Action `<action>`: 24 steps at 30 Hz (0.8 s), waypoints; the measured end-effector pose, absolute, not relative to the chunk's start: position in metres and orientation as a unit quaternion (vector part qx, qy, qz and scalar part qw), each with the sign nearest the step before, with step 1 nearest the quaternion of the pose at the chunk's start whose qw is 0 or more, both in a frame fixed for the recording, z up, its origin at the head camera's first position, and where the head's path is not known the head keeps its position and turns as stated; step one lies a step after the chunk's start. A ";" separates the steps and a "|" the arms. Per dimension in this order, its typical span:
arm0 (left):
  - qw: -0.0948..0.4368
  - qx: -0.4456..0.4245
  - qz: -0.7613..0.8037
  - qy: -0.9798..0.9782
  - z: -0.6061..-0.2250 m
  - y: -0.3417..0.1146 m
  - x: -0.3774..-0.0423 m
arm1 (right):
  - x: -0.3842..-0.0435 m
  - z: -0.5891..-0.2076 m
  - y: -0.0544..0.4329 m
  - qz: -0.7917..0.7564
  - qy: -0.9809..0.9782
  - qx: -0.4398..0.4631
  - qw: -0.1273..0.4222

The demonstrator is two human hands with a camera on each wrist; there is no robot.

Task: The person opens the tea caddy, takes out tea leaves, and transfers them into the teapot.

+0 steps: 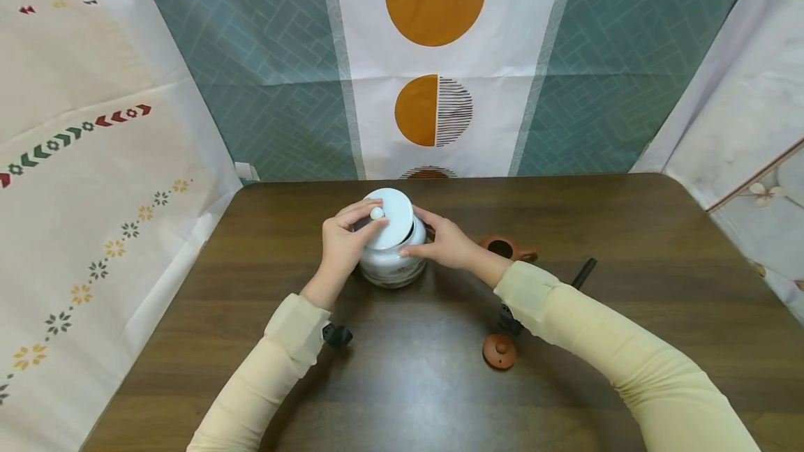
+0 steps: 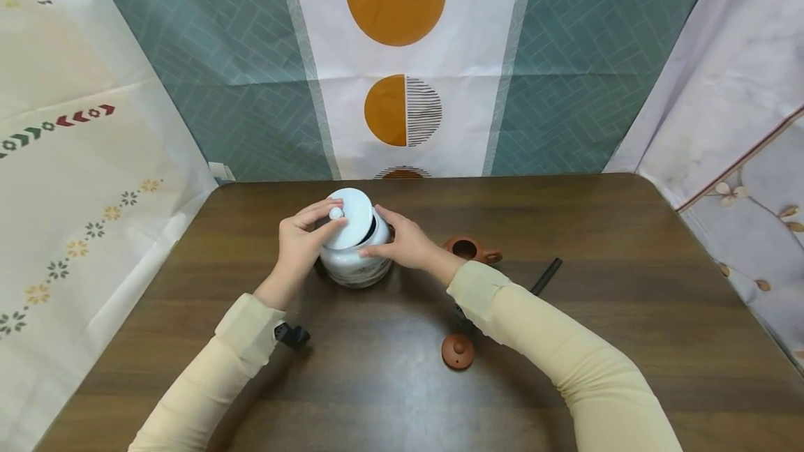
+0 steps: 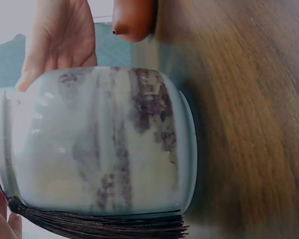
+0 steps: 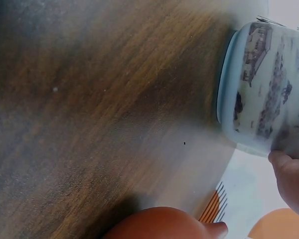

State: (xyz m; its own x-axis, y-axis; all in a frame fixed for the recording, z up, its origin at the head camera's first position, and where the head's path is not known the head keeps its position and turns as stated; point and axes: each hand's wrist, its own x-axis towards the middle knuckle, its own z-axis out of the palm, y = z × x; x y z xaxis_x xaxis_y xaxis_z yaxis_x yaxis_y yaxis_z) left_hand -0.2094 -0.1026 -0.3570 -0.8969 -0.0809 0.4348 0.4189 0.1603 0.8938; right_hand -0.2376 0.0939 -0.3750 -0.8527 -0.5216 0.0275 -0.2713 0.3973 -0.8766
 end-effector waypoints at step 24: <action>0.215 -0.008 -0.646 -0.732 -0.346 -0.154 -0.190 | -0.238 -0.377 0.095 -0.496 0.824 -0.247 0.116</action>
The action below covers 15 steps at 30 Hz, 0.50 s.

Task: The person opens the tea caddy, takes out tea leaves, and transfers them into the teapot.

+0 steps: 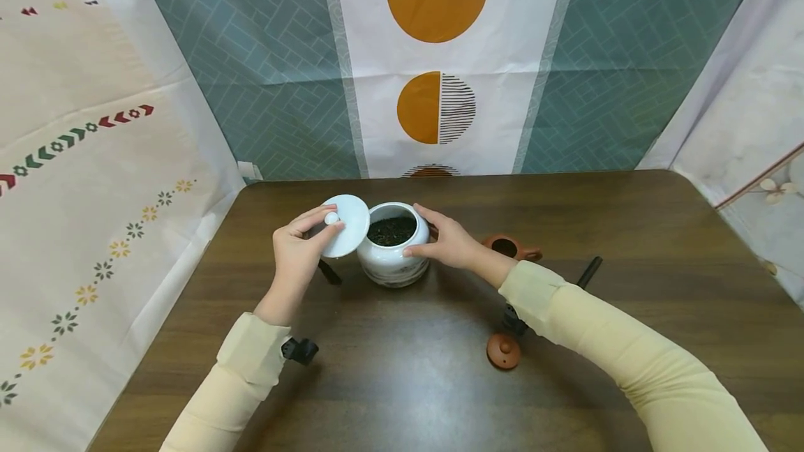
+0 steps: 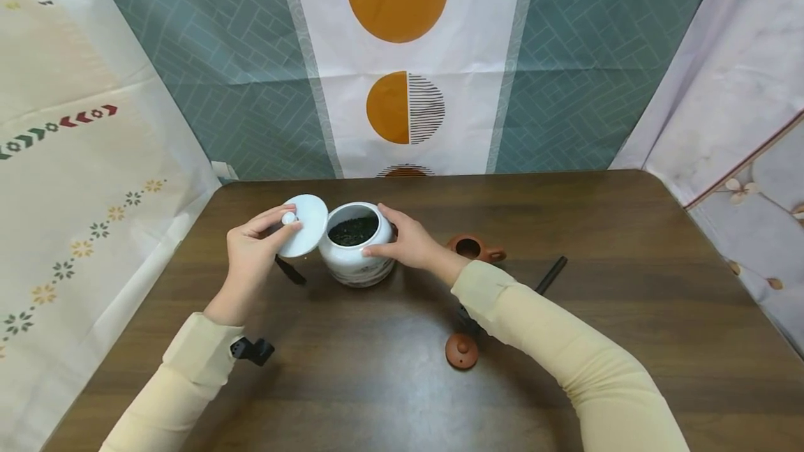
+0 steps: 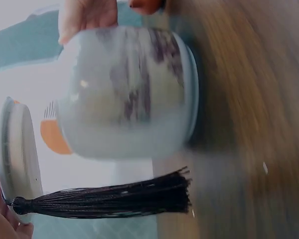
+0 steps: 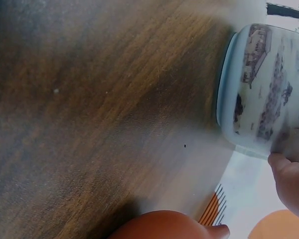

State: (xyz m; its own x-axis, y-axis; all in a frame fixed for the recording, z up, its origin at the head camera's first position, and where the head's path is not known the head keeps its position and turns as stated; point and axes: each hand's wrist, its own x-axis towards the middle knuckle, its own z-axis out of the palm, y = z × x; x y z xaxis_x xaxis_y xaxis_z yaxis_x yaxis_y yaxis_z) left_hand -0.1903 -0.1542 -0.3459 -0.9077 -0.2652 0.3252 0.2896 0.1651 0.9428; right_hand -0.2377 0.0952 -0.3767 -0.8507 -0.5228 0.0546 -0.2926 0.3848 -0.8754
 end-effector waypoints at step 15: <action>0.255 0.062 -0.610 -0.748 -0.351 -0.217 -0.168 | -0.238 -0.377 0.096 -0.501 0.822 -0.244 0.118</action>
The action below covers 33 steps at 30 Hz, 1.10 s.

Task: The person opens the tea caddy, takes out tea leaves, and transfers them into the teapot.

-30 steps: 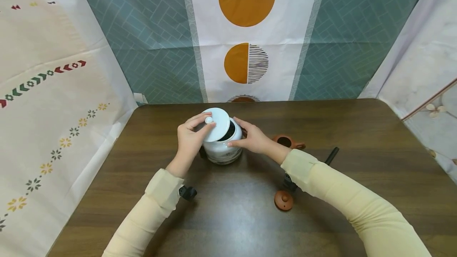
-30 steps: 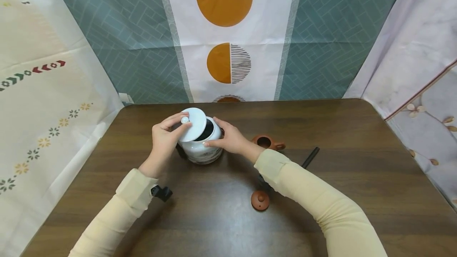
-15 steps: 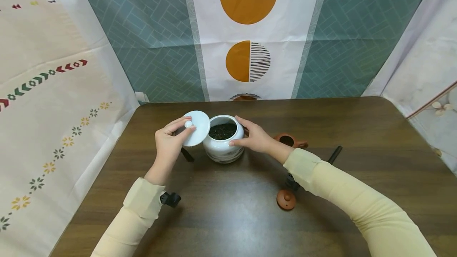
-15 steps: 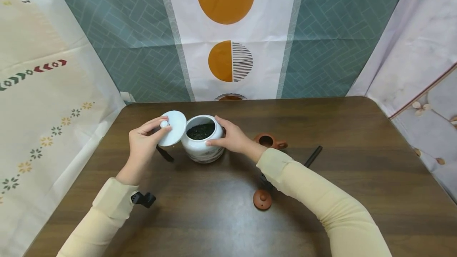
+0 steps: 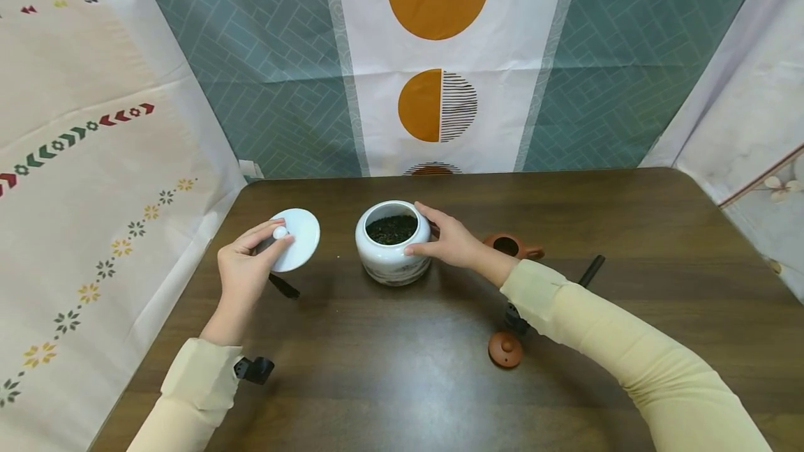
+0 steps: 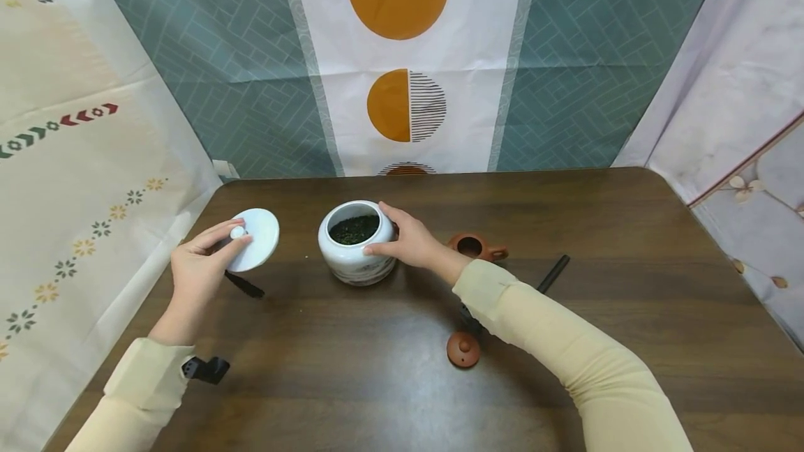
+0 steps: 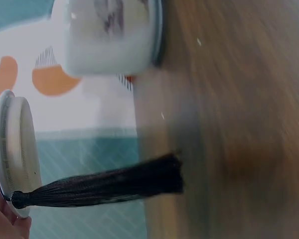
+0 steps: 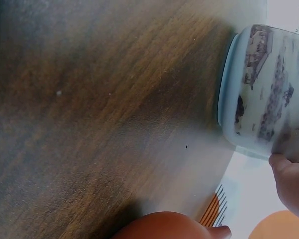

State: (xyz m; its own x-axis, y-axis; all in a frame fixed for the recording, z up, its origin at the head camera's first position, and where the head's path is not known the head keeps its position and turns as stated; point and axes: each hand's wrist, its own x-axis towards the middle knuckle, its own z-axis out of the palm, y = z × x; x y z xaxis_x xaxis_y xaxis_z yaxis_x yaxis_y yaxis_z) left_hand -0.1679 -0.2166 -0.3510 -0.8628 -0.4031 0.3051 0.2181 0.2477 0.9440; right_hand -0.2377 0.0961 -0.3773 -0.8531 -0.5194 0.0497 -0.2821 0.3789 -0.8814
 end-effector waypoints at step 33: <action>0.171 0.128 -0.558 -0.802 -0.409 -0.247 -0.185 | -0.238 -0.383 0.096 -0.507 0.817 -0.254 0.106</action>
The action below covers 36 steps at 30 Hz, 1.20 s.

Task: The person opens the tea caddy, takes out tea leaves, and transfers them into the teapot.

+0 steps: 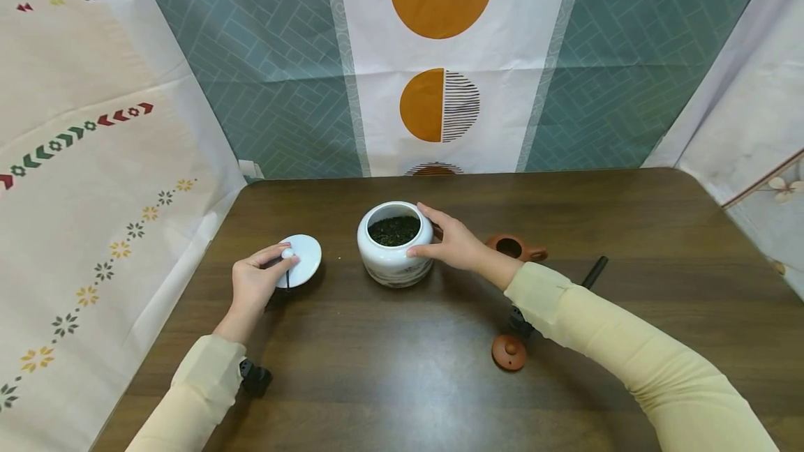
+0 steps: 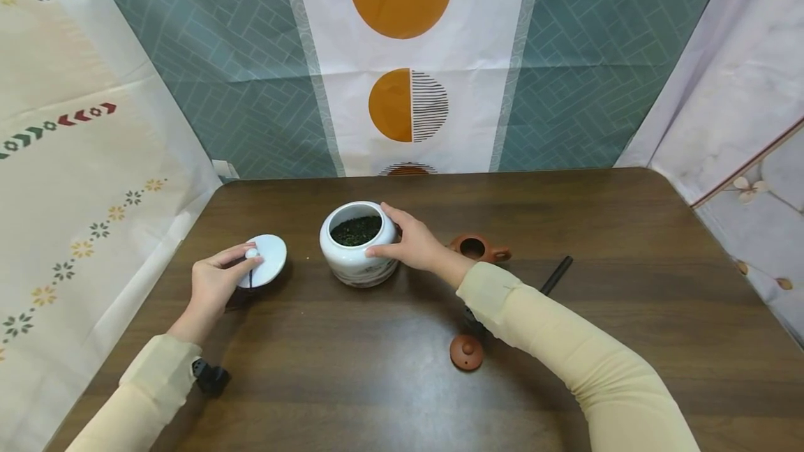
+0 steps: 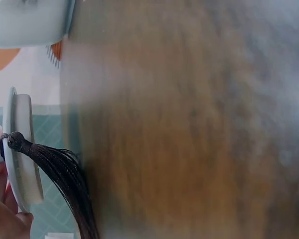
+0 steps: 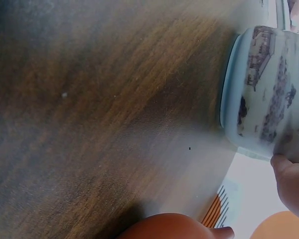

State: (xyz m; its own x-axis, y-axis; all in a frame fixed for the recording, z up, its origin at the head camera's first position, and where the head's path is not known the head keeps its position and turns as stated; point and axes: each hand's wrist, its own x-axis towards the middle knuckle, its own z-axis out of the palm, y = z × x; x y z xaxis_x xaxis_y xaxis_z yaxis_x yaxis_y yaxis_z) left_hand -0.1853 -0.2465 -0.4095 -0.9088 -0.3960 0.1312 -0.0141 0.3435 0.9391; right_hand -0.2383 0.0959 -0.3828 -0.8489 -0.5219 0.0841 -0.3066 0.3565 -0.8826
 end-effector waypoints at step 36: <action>0.027 0.074 -0.529 -0.845 -0.426 -0.231 -0.198 | -0.238 -0.381 0.097 -0.496 0.825 -0.248 0.106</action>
State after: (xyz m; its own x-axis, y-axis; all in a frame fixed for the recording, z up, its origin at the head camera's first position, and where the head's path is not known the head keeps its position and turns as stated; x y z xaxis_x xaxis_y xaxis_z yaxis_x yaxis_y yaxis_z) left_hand -0.1975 -0.2307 -0.4261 -0.9876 -0.1535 -0.0323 -0.0961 0.4293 0.8980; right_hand -0.2376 0.0969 -0.3814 -0.8542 -0.5150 0.0708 -0.3042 0.3847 -0.8715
